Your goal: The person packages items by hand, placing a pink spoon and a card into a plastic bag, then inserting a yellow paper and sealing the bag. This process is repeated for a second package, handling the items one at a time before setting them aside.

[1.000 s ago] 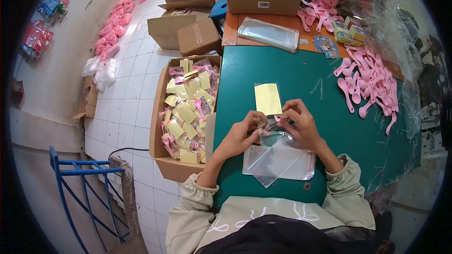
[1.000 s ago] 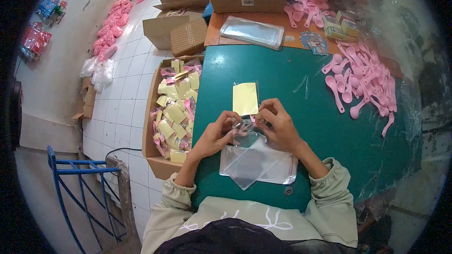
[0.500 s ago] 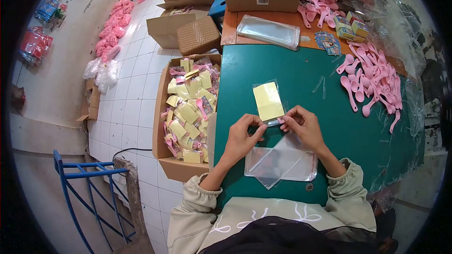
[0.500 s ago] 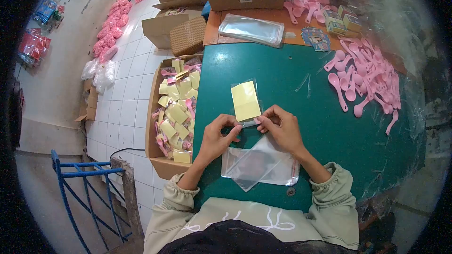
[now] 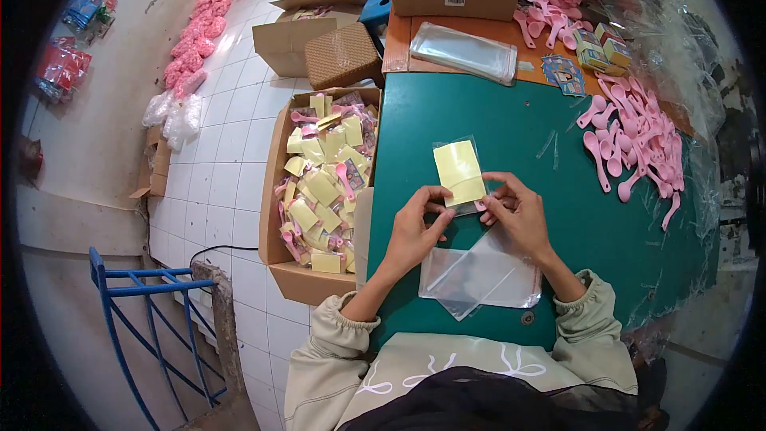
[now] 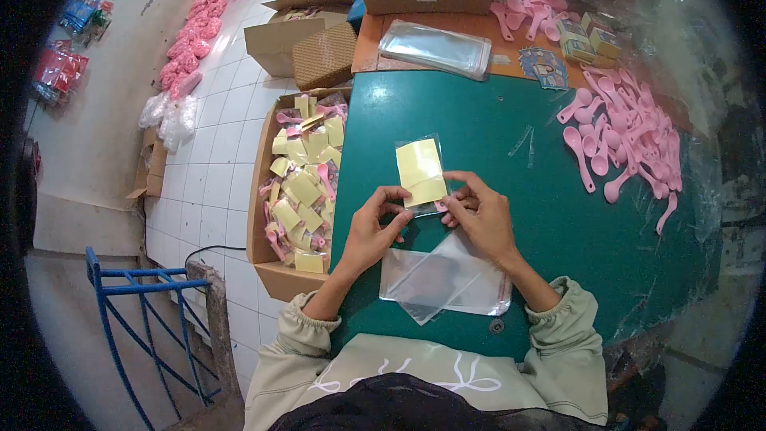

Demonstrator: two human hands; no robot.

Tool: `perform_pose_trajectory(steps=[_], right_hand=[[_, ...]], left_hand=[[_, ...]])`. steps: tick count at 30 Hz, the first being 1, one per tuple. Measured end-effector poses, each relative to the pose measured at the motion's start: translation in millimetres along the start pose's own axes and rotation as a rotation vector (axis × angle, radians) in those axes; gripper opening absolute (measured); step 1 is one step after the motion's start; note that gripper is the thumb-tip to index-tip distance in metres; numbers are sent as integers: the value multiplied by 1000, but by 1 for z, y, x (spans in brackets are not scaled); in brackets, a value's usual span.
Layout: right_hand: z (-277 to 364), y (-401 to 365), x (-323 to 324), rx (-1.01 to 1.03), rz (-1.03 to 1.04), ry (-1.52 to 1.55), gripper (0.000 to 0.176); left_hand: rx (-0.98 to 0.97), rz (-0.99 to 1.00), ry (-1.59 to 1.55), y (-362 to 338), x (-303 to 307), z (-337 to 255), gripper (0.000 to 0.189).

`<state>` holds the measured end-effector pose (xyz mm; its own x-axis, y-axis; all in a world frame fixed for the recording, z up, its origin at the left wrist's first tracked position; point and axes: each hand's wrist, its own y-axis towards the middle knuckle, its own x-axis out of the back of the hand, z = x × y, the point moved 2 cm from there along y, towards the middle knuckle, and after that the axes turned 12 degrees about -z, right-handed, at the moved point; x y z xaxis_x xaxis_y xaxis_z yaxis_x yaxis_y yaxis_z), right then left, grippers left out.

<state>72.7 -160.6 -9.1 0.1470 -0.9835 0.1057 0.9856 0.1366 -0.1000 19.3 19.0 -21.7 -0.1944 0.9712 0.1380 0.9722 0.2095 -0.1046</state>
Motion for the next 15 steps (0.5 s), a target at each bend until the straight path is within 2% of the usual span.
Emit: perform_pose_trajectory(steps=[6, 8, 9, 11, 12, 13, 14, 15], right_hand=[[14, 8, 11, 42, 99, -273, 31], [33, 20, 33, 263, 79, -502, 31], [38, 28, 48, 369, 69, -616, 31], [31, 47, 102, 533, -44, -748, 26], [29, 49, 126, 529, -180, -948, 23], [30, 52, 148, 523, -317, -1143, 21], [25, 52, 166, 434, -348, -1252, 21], [19, 51, 181, 339, -377, -1358, 20]], left_hand=[[72, 15, -97, -4, 14, -4, 54], [104, -15, -138, -12, 31, -8, 60], [41, -91, -107, -18, 44, -13, 57], [-7, -223, -116, -25, 83, -5, 58], [-27, -331, -147, -28, 103, -2, 60], [23, -409, -124, -33, 124, -2, 60], [-126, -435, 57, -30, 152, 20, 59], [24, -509, 101, -34, 167, 22, 54]])
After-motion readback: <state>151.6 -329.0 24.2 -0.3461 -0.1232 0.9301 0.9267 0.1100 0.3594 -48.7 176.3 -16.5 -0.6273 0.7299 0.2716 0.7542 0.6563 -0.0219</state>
